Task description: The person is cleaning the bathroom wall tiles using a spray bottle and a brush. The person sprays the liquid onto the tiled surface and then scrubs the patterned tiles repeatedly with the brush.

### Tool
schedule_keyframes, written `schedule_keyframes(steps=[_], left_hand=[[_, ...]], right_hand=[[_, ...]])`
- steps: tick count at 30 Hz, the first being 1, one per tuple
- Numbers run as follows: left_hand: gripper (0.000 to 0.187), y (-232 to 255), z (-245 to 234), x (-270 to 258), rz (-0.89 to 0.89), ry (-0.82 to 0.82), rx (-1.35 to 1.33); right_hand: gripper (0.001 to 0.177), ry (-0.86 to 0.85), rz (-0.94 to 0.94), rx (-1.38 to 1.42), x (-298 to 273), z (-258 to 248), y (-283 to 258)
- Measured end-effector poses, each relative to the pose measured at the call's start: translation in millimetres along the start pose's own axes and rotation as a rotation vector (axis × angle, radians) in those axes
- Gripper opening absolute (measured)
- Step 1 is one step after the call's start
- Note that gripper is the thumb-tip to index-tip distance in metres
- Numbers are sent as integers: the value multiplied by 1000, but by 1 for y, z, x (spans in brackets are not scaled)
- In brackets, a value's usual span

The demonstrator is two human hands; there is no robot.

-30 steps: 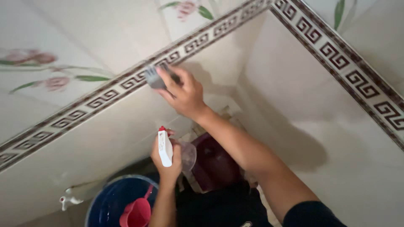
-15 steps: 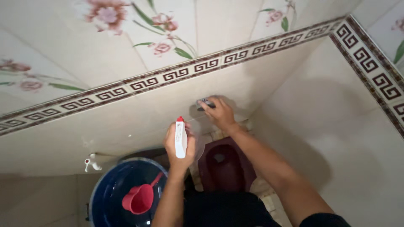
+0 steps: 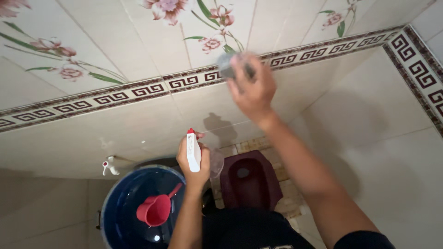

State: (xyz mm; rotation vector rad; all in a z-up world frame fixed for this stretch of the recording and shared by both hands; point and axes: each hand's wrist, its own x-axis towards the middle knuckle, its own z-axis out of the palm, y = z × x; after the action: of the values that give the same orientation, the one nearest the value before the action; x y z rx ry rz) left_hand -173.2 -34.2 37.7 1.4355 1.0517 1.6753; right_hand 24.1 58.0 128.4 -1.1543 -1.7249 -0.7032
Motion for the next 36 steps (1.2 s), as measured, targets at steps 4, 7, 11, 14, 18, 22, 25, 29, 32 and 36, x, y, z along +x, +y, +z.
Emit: schedule_keyframes(steps=[4,7,11,14,18,22,25,29,32,36], left_hand=[[30,0,-9,0,12,-1,11],[30,0,-15,-3,23,-5,43],[29,-2,-24,-2,13,21,60],[27,-9,-27,-8,-67,24,91],[29,-12,-29,-9,18,23,73],[26,-9,-37,-6,39,25,87],[27,-6,-46,-3,3,42,95],[27,-5,-59,1,-32,44,140],[27,-6,-66,4,-26,47,144],[27,-10,-65,7,-74,46,105]], right_hand=[[46,-297,-128,-2,-95,41,-11],[70,-473,-182,-102,-155,55,-6],[68,-401,-95,-64,-150,62,-11],[64,-224,-92,8,-88,51,-31],[74,26,-89,-9,17,22,-45],[75,133,-145,45,57,20,-52],[53,-21,-247,16,11,48,-66],[41,-260,-443,20,-84,89,-67],[42,-329,-456,-29,-118,104,-56],[50,-264,-354,52,-95,98,-61]])
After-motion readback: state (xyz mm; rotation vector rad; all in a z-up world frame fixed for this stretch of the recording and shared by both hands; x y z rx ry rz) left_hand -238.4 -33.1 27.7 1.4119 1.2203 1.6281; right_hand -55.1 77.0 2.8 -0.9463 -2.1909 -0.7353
